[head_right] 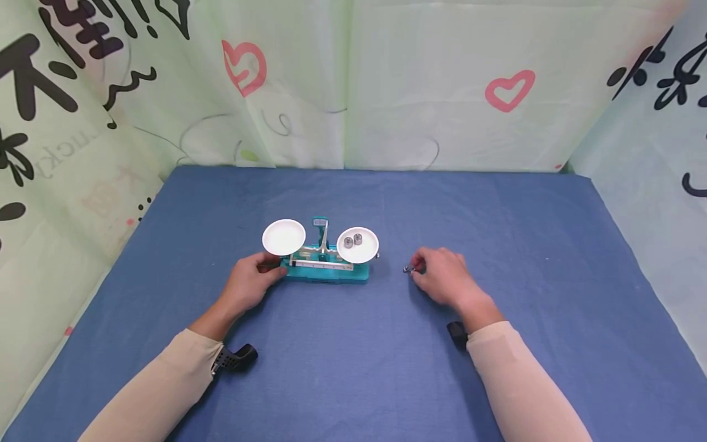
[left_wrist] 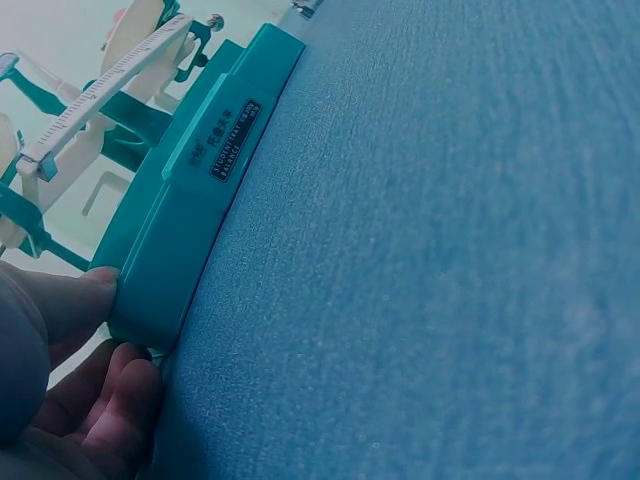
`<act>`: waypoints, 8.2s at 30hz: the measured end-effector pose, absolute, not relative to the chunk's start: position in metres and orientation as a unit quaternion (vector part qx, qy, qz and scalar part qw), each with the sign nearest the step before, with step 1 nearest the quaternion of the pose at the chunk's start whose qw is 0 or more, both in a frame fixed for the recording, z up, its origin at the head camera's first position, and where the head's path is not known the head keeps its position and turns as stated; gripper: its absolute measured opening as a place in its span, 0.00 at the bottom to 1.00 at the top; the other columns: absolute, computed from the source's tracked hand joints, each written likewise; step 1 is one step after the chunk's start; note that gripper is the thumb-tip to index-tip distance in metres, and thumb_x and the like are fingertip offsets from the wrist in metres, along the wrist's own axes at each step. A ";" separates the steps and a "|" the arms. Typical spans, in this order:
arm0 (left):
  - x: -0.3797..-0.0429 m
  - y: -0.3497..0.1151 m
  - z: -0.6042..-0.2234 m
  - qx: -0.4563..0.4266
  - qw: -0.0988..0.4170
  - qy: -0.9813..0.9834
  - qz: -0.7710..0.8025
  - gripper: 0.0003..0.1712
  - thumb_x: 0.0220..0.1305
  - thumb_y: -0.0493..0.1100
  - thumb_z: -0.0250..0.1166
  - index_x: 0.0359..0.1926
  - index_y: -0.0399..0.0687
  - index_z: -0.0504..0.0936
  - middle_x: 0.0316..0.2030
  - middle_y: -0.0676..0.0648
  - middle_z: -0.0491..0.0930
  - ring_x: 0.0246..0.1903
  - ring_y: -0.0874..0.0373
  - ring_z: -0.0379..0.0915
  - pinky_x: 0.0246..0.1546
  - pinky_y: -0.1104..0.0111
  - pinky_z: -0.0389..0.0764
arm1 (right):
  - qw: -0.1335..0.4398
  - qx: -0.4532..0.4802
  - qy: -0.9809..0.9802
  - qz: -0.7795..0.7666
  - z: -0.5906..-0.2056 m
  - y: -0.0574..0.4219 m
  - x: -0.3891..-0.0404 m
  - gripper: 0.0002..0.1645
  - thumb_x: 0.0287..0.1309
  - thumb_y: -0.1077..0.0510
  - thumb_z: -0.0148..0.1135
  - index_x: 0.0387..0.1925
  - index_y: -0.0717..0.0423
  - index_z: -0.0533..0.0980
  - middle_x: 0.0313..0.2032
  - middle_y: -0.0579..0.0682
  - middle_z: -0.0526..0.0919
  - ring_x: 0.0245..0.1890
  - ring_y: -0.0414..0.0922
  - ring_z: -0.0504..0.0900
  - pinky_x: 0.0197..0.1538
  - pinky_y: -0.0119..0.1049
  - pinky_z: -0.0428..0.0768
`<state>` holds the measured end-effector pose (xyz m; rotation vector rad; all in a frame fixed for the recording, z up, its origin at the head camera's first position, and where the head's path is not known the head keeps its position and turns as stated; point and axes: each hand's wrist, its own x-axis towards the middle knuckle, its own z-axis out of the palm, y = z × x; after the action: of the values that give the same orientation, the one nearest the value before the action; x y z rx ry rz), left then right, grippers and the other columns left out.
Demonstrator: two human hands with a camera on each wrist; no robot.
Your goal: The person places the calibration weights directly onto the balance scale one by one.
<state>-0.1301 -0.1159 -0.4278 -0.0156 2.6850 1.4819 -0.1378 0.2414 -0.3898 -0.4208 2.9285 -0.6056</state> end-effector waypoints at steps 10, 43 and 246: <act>-0.130 -0.116 -0.428 -0.012 0.042 0.876 0.480 0.20 0.65 0.39 0.68 0.56 0.35 0.81 0.51 0.38 0.82 0.50 0.45 0.79 0.51 0.52 0.77 | 0.000 -0.144 0.961 -0.238 -0.366 0.233 -0.134 0.08 0.62 0.62 0.65 0.40 0.63 0.81 0.40 0.59 0.85 0.45 0.60 0.77 0.48 0.56 0.73; -0.129 -0.114 -0.426 -0.004 0.035 0.877 0.479 0.20 0.65 0.39 0.68 0.56 0.35 0.81 0.51 0.38 0.82 0.50 0.45 0.79 0.51 0.52 0.77 | -0.060 -0.221 0.942 -0.245 -0.356 0.177 -0.156 0.07 0.62 0.63 0.64 0.40 0.62 0.83 0.40 0.56 0.85 0.46 0.58 0.77 0.54 0.56 0.72; -0.127 -0.115 -0.428 -0.009 0.033 0.877 0.479 0.21 0.66 0.40 0.68 0.57 0.37 0.81 0.52 0.39 0.82 0.50 0.46 0.78 0.52 0.52 0.77 | 0.024 -0.049 0.966 -0.252 -0.387 0.274 -0.126 0.13 0.66 0.57 0.62 0.46 0.61 0.77 0.42 0.62 0.80 0.42 0.57 0.76 0.42 0.52 0.74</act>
<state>-0.1266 -0.1151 -0.4277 -0.0292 2.6990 1.4755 -0.1263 0.2738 -0.3867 -0.1504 2.9891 -0.7810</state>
